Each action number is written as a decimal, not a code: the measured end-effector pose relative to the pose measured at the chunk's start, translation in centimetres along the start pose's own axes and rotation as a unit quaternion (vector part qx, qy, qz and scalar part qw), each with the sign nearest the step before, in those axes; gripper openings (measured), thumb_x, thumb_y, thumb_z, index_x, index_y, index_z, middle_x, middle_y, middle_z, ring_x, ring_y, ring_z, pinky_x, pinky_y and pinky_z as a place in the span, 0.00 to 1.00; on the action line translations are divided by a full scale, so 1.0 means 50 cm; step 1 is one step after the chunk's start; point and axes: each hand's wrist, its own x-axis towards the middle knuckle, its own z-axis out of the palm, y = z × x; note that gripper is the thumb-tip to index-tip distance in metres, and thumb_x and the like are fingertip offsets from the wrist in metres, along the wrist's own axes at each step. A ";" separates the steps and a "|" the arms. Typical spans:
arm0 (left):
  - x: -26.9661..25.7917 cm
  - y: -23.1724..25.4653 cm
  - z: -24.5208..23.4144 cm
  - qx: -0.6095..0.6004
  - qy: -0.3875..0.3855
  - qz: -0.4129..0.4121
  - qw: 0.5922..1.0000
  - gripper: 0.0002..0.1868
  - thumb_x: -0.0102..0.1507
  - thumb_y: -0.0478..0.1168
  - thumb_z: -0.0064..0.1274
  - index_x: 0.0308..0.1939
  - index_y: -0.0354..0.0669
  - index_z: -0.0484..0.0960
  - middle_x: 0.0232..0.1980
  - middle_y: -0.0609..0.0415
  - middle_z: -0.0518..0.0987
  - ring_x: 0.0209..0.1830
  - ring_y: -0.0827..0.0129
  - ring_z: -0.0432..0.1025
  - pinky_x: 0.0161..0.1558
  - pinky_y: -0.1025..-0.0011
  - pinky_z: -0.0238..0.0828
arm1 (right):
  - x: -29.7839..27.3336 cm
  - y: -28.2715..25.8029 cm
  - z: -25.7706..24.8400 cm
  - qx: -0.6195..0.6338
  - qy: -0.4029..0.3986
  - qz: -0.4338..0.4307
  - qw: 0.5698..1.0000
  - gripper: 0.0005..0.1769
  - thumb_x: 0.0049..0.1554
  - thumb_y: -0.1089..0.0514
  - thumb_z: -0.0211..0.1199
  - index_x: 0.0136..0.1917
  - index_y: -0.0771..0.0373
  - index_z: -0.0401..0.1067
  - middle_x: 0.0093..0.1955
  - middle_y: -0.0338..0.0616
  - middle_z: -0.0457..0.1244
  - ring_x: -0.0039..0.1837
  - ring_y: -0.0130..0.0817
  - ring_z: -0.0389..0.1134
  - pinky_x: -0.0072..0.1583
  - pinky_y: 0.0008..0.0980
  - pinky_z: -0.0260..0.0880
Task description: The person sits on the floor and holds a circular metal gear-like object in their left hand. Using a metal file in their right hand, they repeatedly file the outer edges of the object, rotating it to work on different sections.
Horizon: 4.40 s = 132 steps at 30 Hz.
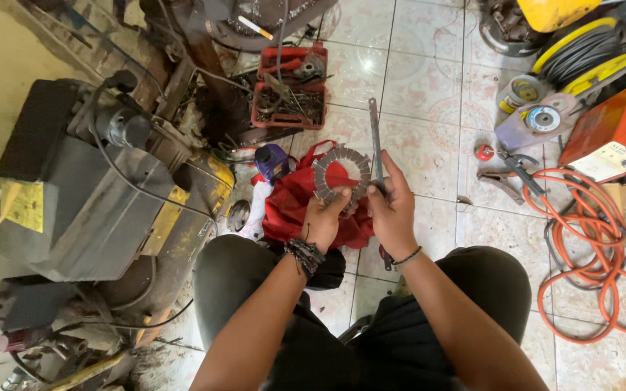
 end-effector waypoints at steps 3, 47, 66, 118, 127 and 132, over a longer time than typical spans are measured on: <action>-0.067 0.217 0.104 0.006 -0.007 0.011 1.000 0.12 0.64 0.40 0.61 0.46 0.34 0.85 0.35 0.45 0.82 0.36 0.67 0.75 0.44 0.65 0.76 | 0.000 0.017 -0.009 -0.037 0.019 -0.011 0.999 0.34 0.62 0.72 0.52 0.80 0.62 0.53 0.38 0.45 0.66 0.35 0.26 0.67 0.40 0.21 0.67; -0.109 0.246 0.014 -0.057 0.032 0.046 0.997 0.13 0.64 0.42 0.56 0.42 0.33 0.85 0.33 0.56 0.77 0.34 0.68 0.69 0.42 0.70 0.69 | -0.123 -0.009 0.050 -0.297 -0.133 -0.064 0.943 0.36 0.61 0.69 0.46 0.80 0.48 0.52 0.45 0.40 0.66 0.42 0.32 0.68 0.41 0.31 0.70; -0.078 0.232 -0.015 -0.102 0.132 0.062 0.984 0.16 0.62 0.36 0.61 0.49 0.26 0.83 0.37 0.44 0.81 0.37 0.67 0.74 0.45 0.66 0.77 | -0.109 -0.039 0.053 -0.300 -0.130 -0.054 0.943 0.34 0.59 0.69 0.47 0.76 0.48 0.64 0.42 0.46 0.68 0.42 0.53 0.70 0.40 0.43 0.74; -0.109 0.266 0.054 -0.004 0.203 0.069 0.977 0.12 0.62 0.38 0.62 0.45 0.33 0.86 0.36 0.49 0.80 0.41 0.68 0.69 0.57 0.56 0.68 | -0.101 -0.044 0.058 -0.341 -0.132 -0.062 0.929 0.36 0.59 0.67 0.46 0.78 0.44 0.60 0.37 0.44 0.65 0.33 0.43 0.68 0.37 0.34 0.71; -0.130 0.299 0.074 0.004 0.183 0.085 0.980 0.06 0.61 0.32 0.60 0.39 0.30 0.87 0.30 0.52 0.77 0.36 0.70 0.68 0.47 0.66 0.70 | -0.104 -0.026 0.060 -0.352 -0.131 -0.074 0.924 0.37 0.58 0.67 0.47 0.78 0.44 0.60 0.37 0.43 0.64 0.35 0.47 0.68 0.37 0.37 0.72; -0.101 0.238 0.017 -0.011 0.187 0.114 0.976 0.09 0.64 0.34 0.56 0.41 0.31 0.88 0.29 0.53 0.74 0.35 0.72 0.65 0.47 0.69 0.68 | -0.109 -0.073 0.061 -0.343 -0.136 -0.071 0.927 0.38 0.58 0.68 0.45 0.78 0.43 0.60 0.36 0.43 0.64 0.32 0.45 0.67 0.37 0.35 0.71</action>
